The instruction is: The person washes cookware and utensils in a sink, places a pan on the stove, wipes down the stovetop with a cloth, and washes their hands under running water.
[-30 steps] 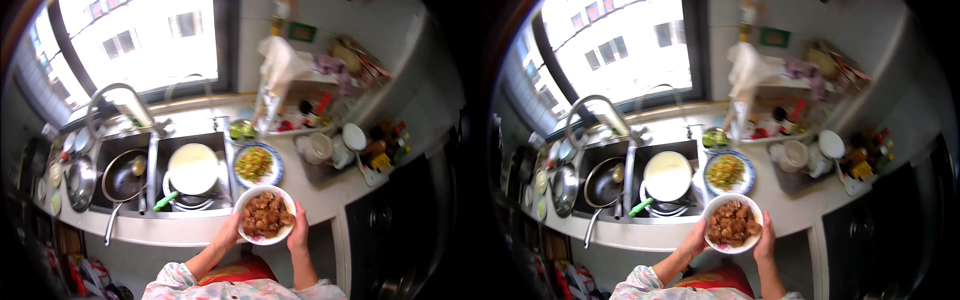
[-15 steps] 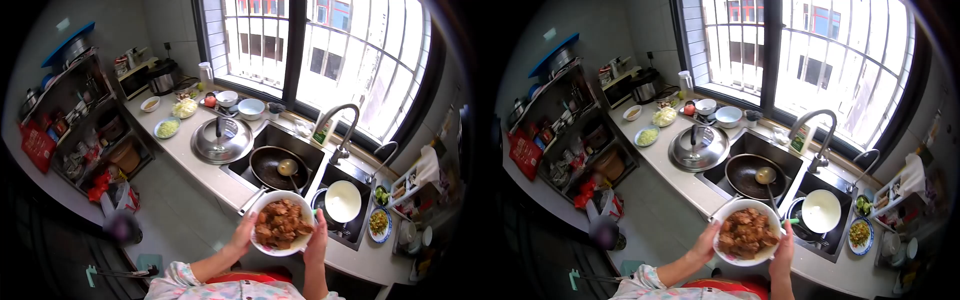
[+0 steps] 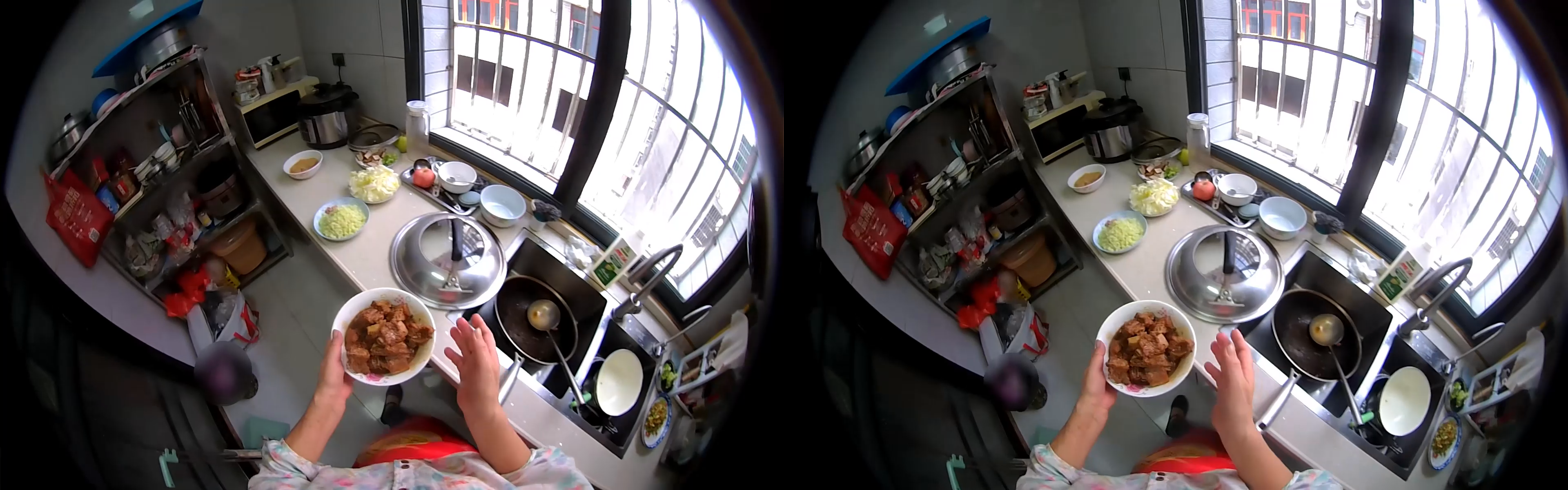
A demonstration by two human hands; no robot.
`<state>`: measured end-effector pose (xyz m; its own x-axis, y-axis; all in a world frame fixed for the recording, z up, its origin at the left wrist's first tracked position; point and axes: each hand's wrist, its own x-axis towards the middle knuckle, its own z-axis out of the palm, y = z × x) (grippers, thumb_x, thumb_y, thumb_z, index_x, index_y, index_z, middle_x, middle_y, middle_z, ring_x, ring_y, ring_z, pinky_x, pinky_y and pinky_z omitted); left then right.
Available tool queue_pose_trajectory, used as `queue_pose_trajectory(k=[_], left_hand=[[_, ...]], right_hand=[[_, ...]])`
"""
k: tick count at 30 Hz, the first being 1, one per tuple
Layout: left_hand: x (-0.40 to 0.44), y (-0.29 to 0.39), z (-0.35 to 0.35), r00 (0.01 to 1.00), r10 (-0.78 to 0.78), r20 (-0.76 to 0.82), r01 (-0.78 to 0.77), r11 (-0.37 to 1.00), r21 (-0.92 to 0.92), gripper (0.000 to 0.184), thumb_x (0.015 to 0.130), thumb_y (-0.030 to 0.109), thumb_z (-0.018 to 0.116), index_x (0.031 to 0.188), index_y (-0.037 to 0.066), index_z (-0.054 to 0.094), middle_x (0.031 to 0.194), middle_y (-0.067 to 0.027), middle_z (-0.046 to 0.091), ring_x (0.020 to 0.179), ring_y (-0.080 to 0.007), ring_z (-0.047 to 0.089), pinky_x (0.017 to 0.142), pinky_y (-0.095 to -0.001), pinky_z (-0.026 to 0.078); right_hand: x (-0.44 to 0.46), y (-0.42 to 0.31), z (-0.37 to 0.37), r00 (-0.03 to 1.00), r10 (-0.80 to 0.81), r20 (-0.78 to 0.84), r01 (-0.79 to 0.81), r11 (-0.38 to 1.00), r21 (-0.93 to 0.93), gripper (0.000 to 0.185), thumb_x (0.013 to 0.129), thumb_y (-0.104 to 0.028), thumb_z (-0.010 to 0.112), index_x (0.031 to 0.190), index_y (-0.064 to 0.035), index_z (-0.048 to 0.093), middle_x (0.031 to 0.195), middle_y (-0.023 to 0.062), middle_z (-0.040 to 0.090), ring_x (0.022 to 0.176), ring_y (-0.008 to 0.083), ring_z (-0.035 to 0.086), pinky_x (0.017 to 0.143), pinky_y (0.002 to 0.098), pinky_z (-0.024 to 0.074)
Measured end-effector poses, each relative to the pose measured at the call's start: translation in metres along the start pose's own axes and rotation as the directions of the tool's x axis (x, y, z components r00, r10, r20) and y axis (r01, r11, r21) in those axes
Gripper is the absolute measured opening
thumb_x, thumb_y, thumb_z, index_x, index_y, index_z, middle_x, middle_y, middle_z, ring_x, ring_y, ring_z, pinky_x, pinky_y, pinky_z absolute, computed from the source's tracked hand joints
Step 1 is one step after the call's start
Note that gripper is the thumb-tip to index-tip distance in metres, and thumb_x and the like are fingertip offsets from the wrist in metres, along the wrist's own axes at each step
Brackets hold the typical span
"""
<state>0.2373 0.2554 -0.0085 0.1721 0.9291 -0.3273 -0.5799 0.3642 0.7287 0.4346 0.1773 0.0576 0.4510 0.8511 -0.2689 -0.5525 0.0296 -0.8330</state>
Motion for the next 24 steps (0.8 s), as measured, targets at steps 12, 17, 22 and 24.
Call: queue_pose_trajectory(k=[12, 17, 22, 24], left_hand=[[0.190, 0.112, -0.075, 0.971, 0.130, -0.200, -0.126, 0.991, 0.033, 0.045, 0.090, 0.037, 0.043, 0.124, 0.009, 0.037, 0.122, -0.0069, 0.045, 0.111, -0.0197, 0.046, 0.090, -0.0360, 0.042], [0.269, 0.141, -0.095, 0.943, 0.139, -0.302, -0.139, 0.990, 0.021, 0.040, 0.090, 0.035, 0.043, 0.121, 0.010, 0.040, 0.120, -0.0064, 0.047, 0.106, -0.0199, 0.051, 0.085, -0.0350, 0.046], [0.351, 0.163, -0.127, 0.958, 0.133, -0.254, -0.114, 0.989, 0.090, 0.042, 0.091, 0.036, 0.040, 0.127, 0.016, 0.033, 0.122, -0.0066, 0.046, 0.105, -0.0254, 0.052, 0.072, -0.0408, 0.053], [0.385, 0.175, -0.129, 0.954, 0.132, -0.268, -0.114, 0.990, 0.082, 0.041, 0.091, 0.036, 0.040, 0.126, 0.015, 0.033, 0.122, -0.0072, 0.046, 0.105, -0.0254, 0.052, 0.073, -0.0418, 0.052]], right_hand=[[0.178, 0.081, 0.135, 0.978, 0.205, 0.042, -0.203, 0.978, -0.038, 0.049, 0.082, -0.022, 0.055, 0.125, -0.0040, 0.038, 0.120, 0.0089, 0.045, 0.107, 0.0181, 0.045, 0.082, 0.0327, 0.0423], [0.218, 0.114, 0.149, 0.963, 0.266, 0.047, -0.259, 0.959, -0.117, 0.050, 0.077, -0.017, 0.061, 0.120, 0.0000, 0.042, 0.118, 0.0106, 0.047, 0.104, 0.0210, 0.049, 0.078, 0.0346, 0.0461], [0.241, 0.132, 0.151, 0.970, 0.243, 0.005, -0.239, 0.957, -0.164, 0.036, 0.079, -0.016, 0.059, 0.111, -0.0012, 0.051, 0.108, 0.0094, 0.053, 0.097, 0.0169, 0.052, 0.073, 0.0298, 0.0469], [0.243, 0.122, 0.162, 0.969, 0.243, -0.040, -0.246, 0.954, -0.172, 0.030, 0.079, -0.015, 0.058, 0.105, -0.0009, 0.054, 0.099, 0.0080, 0.057, 0.092, 0.0163, 0.054, 0.071, 0.0295, 0.0474]])
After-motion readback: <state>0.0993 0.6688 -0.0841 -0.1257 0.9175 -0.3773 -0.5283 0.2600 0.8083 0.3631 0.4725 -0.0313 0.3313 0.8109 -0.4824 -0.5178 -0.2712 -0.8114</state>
